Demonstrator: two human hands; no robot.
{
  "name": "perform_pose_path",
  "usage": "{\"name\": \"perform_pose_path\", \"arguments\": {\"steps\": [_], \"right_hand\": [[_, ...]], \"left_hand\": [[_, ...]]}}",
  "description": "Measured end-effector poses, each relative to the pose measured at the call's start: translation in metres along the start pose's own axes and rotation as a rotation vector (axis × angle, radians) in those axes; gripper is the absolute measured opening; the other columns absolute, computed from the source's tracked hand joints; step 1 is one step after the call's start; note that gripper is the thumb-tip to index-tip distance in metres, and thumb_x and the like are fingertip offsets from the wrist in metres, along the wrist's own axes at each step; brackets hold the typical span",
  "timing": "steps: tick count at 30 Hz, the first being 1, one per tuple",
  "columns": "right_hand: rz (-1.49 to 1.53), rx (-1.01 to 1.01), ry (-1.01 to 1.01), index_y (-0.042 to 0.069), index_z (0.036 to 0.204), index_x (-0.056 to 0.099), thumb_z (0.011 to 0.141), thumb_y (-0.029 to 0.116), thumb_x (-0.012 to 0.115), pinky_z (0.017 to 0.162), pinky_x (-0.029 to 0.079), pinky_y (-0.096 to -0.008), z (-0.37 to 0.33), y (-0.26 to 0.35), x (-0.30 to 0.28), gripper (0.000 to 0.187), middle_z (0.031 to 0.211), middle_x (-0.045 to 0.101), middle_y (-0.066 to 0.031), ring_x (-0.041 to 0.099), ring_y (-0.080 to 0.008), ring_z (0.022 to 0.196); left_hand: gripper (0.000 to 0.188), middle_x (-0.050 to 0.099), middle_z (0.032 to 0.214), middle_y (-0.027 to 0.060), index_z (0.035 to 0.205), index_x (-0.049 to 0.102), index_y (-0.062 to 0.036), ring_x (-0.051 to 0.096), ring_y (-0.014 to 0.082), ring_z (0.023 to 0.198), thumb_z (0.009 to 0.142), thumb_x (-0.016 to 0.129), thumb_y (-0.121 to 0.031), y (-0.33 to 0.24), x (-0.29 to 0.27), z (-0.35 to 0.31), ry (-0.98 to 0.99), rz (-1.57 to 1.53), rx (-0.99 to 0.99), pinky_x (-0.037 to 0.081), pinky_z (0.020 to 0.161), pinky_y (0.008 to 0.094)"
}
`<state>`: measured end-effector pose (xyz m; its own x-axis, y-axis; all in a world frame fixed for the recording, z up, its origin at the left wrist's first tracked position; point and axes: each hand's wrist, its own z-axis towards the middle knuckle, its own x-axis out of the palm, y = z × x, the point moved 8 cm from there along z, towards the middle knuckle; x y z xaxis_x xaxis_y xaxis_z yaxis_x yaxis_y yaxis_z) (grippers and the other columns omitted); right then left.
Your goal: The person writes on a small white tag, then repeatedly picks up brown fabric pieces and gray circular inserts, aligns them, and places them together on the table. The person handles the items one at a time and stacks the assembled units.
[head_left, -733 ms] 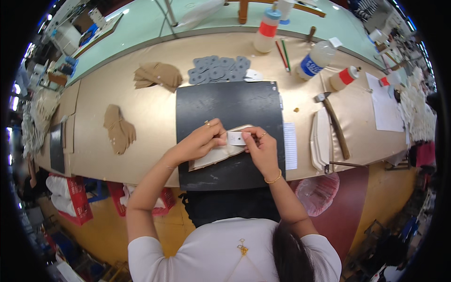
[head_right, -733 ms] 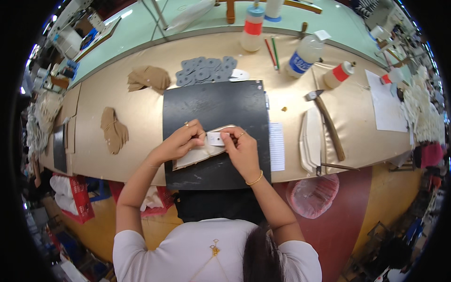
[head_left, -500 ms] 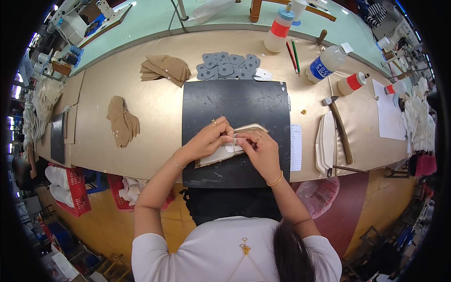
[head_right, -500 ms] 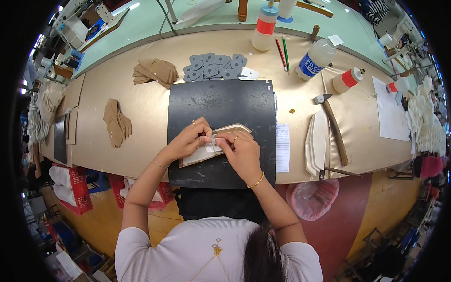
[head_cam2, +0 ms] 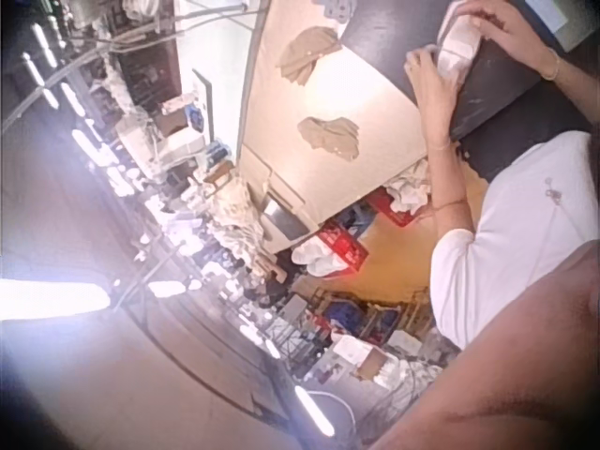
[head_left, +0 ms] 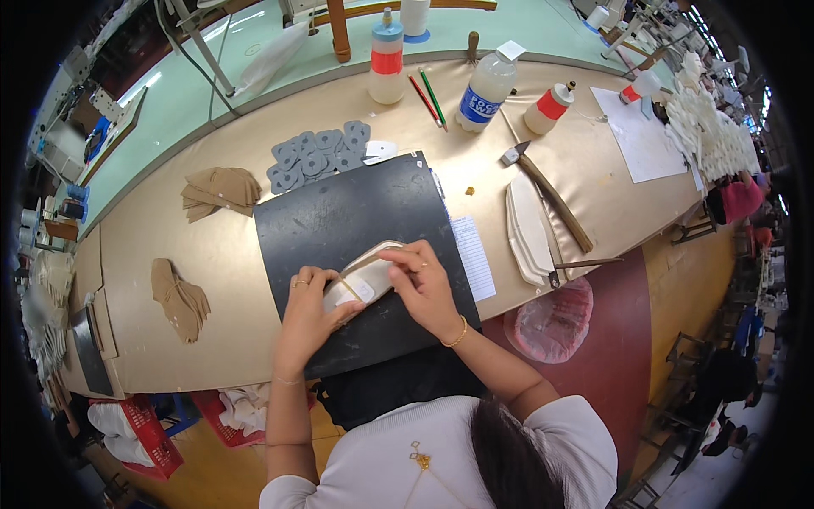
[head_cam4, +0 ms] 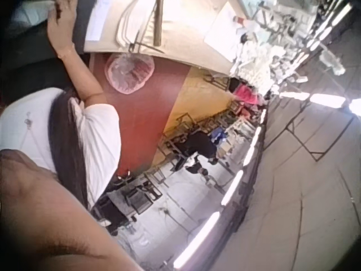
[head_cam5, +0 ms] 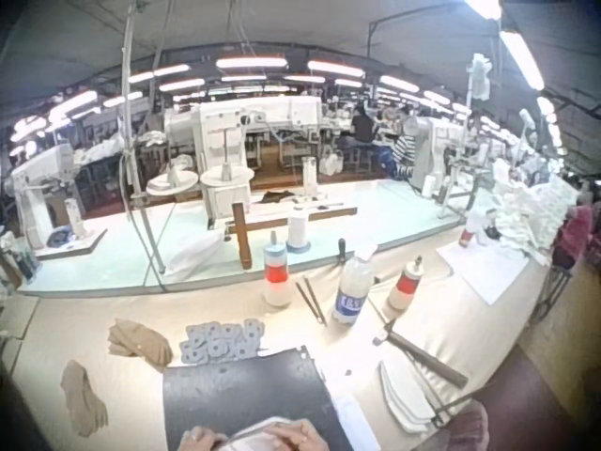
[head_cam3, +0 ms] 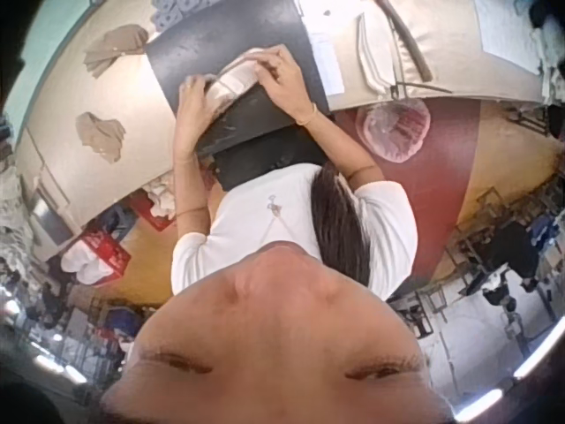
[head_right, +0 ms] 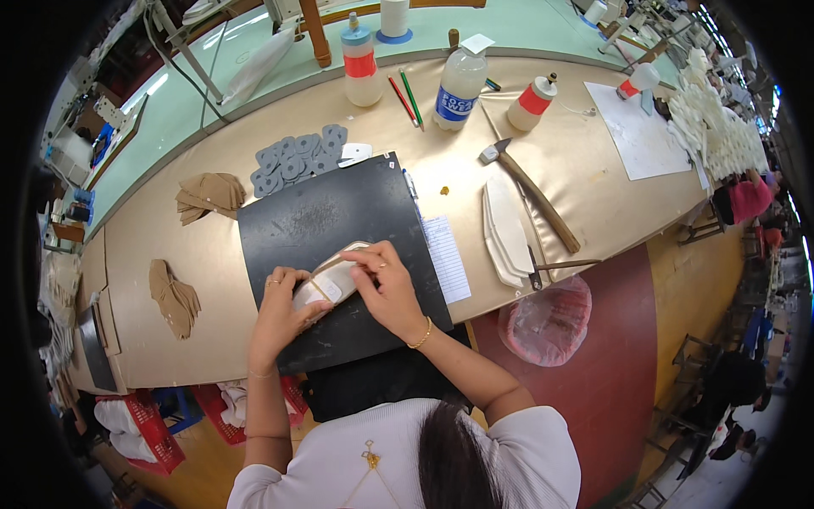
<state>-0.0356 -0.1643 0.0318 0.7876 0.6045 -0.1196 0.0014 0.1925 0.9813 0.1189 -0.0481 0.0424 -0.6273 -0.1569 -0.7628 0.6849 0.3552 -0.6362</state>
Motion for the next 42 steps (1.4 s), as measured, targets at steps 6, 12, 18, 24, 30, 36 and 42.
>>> {"name": "perform_pose_path", "arguments": {"steps": [6,12,18,24,30,36,42], "right_hand": [[0.009,-0.152,-0.205,0.002,0.112,0.065,0.097,-0.003,0.056,0.074,0.048,-0.0253,-0.012,-0.017,-0.026,0.018,0.106,0.049,-0.0069,0.053,-0.0132,0.085],[0.061,-0.089,-0.128,0.000,0.111,0.064,0.100,-0.001,0.054,0.069,0.046,-0.0227,-0.009,-0.027,-0.017,0.015,0.110,0.048,-0.0067,0.052,-0.0095,0.076],[-0.161,-0.109,-0.008,0.001,0.105,0.066,0.098,-0.003,0.056,0.066,0.046,-0.0226,-0.005,-0.022,-0.004,0.013,0.106,0.050,-0.0074,0.051,-0.0093,0.073],[-0.312,-0.070,-0.023,0.001,0.102,0.067,0.095,-0.003,0.058,0.067,0.045,-0.0242,-0.006,-0.021,-0.014,0.012,0.100,0.053,-0.0077,0.053,-0.0127,0.077],[-0.392,-0.189,0.019,0.004,0.099,0.071,0.090,-0.005,0.063,0.062,0.044,-0.0259,0.003,0.005,0.003,0.014,0.095,0.055,-0.0077,0.054,-0.0140,0.073],[-0.240,-0.120,0.027,0.004,0.098,0.072,0.090,-0.004,0.065,0.059,0.044,-0.0238,0.001,-0.001,0.001,0.013,0.094,0.057,-0.0062,0.054,-0.0112,0.068],[-0.164,-0.142,0.042,0.005,0.098,0.072,0.090,-0.003,0.065,0.057,0.046,-0.0241,0.000,0.001,0.000,0.013,0.093,0.058,-0.0050,0.056,-0.0117,0.067]], "left_hand": [[0.062,0.065,0.102,0.0133,0.112,0.055,-0.0027,0.063,0.0272,0.094,0.068,0.094,-0.025,0.005,0.005,-0.017,0.037,-0.508,-0.316,0.049,0.085,0.0336],[0.060,0.063,0.120,0.0116,0.133,0.051,-0.0033,0.062,0.0190,0.108,0.083,0.083,-0.010,0.129,-0.091,-0.090,-0.841,-0.813,-0.267,0.051,0.096,0.0324],[0.066,0.060,0.130,0.0218,0.138,0.051,0.0016,0.059,0.0314,0.117,0.092,0.074,-0.040,0.327,-0.179,-0.248,-1.447,-0.365,-0.817,0.046,0.100,0.0412],[0.060,0.059,0.128,0.0245,0.140,0.055,-0.0033,0.054,0.0456,0.119,0.094,0.069,-0.040,0.290,-0.186,-0.211,-1.038,0.646,-1.258,0.038,0.107,0.0507],[0.083,0.068,0.108,0.0287,0.123,0.064,0.0091,0.063,0.0435,0.108,0.089,0.063,-0.066,0.340,-0.183,-0.157,-0.920,0.079,-0.952,0.048,0.097,0.0467],[0.081,0.068,0.078,0.0181,0.080,0.070,0.0106,0.063,0.0269,0.069,0.079,0.071,-0.071,0.361,-0.173,-0.118,-0.747,-0.234,-1.039,0.050,0.065,0.0419],[0.058,0.068,0.084,0.0094,0.098,0.070,0.0057,0.062,0.0170,0.069,0.077,0.086,-0.046,0.322,-0.177,-0.112,-0.984,-0.501,-0.816,0.051,0.062,0.0327]]}}
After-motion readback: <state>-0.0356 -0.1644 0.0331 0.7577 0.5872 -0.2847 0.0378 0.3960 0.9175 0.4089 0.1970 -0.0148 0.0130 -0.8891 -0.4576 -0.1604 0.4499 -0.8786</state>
